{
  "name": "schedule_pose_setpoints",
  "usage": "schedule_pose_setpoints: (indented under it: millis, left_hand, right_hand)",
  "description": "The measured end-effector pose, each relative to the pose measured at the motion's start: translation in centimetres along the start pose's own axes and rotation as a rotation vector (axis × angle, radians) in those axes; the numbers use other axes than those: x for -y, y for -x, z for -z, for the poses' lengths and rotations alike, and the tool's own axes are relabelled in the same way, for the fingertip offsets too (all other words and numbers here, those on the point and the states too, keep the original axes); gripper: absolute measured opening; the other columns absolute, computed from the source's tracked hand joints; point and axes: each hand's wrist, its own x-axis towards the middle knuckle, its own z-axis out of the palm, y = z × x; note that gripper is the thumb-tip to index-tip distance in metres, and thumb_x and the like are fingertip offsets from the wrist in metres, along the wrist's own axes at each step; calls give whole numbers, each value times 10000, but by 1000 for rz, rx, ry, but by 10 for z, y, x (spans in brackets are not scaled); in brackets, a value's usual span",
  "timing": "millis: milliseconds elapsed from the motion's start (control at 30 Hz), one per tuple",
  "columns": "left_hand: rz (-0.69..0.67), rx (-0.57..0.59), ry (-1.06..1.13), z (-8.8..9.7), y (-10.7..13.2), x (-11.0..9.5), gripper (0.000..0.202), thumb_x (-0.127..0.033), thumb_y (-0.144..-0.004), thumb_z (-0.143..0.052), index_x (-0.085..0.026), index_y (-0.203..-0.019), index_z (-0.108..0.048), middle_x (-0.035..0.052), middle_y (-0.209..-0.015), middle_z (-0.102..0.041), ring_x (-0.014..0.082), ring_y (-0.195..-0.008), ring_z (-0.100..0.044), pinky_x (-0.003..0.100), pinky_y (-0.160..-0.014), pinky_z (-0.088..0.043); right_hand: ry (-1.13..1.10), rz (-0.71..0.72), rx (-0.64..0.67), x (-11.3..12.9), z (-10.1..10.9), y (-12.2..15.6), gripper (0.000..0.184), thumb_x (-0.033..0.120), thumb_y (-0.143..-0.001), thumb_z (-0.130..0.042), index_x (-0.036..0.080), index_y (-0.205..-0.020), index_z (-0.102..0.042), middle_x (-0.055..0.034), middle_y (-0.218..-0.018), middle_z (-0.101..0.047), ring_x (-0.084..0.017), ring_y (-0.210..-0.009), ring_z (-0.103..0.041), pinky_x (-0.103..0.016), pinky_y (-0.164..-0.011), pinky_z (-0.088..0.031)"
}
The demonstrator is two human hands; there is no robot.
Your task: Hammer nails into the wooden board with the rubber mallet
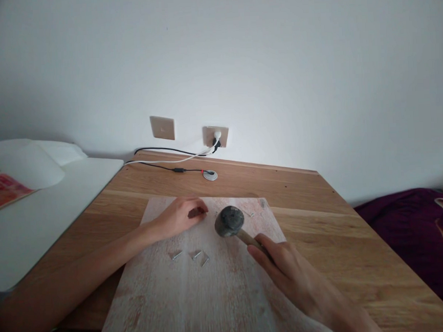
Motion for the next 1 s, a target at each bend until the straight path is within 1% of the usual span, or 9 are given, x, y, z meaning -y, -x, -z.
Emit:
schedule_pose_setpoints:
  millis: [67,100,200,300,400,600,733,800,1000]
  left_hand:
    - [23,-17,31,1,0,-3,288,-57,-877,-704,-192,-1128,-748,32,-942,-807,189,-850,-753,314,-835,-578]
    - [30,-25,51,1,0,-4,356,-63,-879,-700,-200,-1207,-728,30,-961,-813,194,-867,-761,318,-842,-585]
    - [19,-48,105,3,0,-6,508,-64,-860,-718,-227,-1339,-667,53,-1126,-817,232,-1022,-774,353,-909,-603]
    - [7,-82,137,3,0,-5,636,-54,-818,-764,-252,-1404,-615,82,-1350,-756,274,-1243,-718,417,-1069,-576]
    - [24,-89,163,1,1,-1,745,-70,-815,-785,-256,-1492,-536,98,-1429,-711,282,-1309,-685,446,-1133,-546]
    - [77,-11,175,2,1,-1,876,-102,-844,-767,-242,-1616,-377,117,-1372,-728,268,-1149,-747,434,-999,-609]
    - [62,-12,168,4,-2,-2,832,-126,-815,-839,-243,-1554,-476,134,-1466,-677,293,-1278,-694,463,-1097,-566]
    - [87,-20,179,3,-2,-1,783,-125,-813,-839,-240,-1517,-517,131,-1469,-677,293,-1276,-696,452,-1087,-572]
    - [109,15,205,3,2,3,911,-110,-873,-765,-278,-1653,-325,38,-1133,-789,220,-1017,-767,395,-962,-605]
  right_hand:
    - [16,62,31,12,10,-19,577,701,-1093,-329,261,-977,-684,-20,-778,-738,-199,-753,-738,-306,-709,-522]
    - [24,101,45,17,15,-29,547,679,-1104,-335,259,-1011,-673,-14,-772,-727,-197,-741,-726,-310,-696,-500]
    - [53,216,67,28,26,-60,509,662,-1109,-373,239,-1042,-646,-37,-875,-736,-210,-816,-710,-332,-732,-473]
    - [64,318,88,28,26,-81,466,629,-1122,-387,235,-1100,-636,-46,-950,-754,-220,-890,-707,-343,-784,-462]
    - [74,357,85,22,18,-88,476,617,-1133,-351,229,-1025,-604,-30,-859,-714,-213,-793,-681,-331,-714,-407]
    - [59,339,60,10,8,-85,483,591,-1148,-317,231,-914,-539,-7,-773,-660,-176,-682,-643,-304,-656,-376]
    - [62,341,64,11,10,-88,463,572,-1149,-342,236,-910,-553,-4,-776,-664,-173,-680,-641,-301,-640,-367]
    - [59,362,73,12,11,-89,468,578,-1146,-350,240,-899,-559,0,-775,-657,-167,-676,-635,-301,-634,-362]
    - [43,359,93,8,8,-87,467,581,-1147,-335,247,-941,-588,-3,-799,-675,-171,-677,-643,-309,-645,-388]
